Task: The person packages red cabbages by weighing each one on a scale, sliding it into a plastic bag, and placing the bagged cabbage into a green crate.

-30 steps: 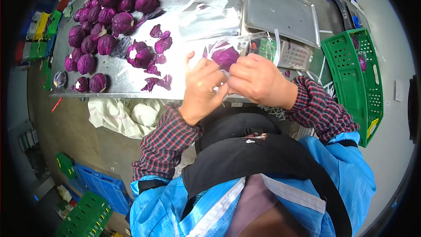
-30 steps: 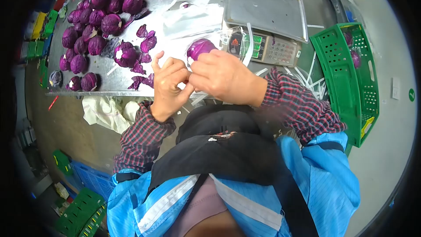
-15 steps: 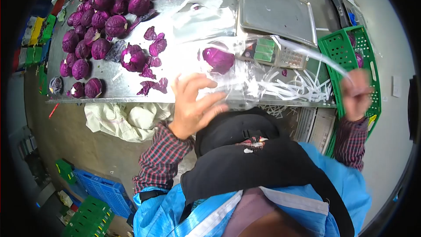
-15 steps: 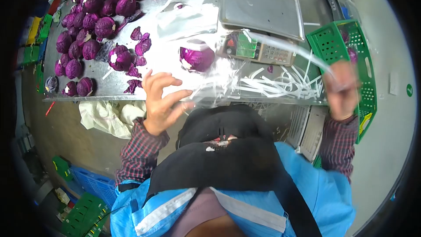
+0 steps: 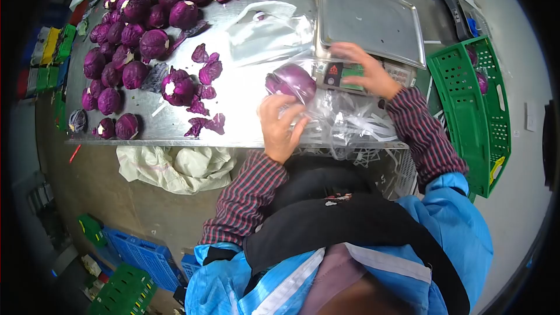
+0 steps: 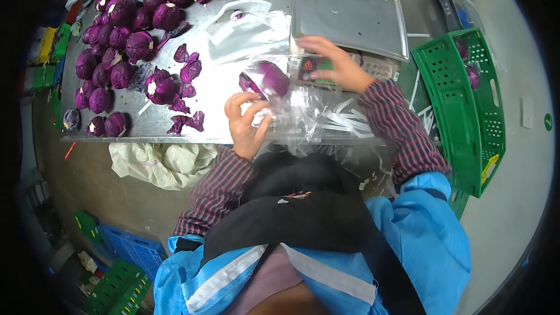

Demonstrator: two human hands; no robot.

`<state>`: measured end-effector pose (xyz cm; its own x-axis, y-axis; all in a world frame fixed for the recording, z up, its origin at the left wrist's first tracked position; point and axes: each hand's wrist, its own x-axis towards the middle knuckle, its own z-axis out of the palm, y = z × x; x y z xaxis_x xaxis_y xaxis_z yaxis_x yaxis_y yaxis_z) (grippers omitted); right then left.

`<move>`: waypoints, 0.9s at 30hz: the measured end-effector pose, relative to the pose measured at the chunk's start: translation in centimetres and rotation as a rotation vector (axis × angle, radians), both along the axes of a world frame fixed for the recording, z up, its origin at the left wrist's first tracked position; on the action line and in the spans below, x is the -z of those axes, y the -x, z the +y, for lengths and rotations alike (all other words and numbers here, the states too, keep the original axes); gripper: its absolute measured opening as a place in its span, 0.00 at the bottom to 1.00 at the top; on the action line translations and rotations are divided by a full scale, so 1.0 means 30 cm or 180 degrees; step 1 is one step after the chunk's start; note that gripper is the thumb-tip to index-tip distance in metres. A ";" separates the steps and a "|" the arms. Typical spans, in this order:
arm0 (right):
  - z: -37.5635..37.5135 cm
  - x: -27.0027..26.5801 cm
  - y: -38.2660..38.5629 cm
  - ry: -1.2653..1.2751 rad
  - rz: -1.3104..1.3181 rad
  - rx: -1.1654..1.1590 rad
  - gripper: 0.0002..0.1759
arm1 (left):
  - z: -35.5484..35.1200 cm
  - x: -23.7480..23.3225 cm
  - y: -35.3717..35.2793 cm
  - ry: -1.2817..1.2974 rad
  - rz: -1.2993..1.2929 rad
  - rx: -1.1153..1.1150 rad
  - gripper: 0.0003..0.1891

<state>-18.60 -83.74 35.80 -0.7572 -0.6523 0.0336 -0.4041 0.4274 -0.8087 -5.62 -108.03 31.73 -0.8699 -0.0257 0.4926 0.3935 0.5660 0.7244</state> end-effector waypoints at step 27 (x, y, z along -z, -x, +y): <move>-0.319 0.227 -0.124 -0.0430 -0.0126 0.0897 0.31 | -0.143 0.125 0.246 0.0317 -0.1503 0.1580 0.55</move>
<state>-14.87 -93.30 29.00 -0.9078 -0.4132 -0.0722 -0.2239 0.6228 -0.7497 -12.99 -112.32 27.99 -0.8889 0.4565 0.0376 0.2783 0.4732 0.8359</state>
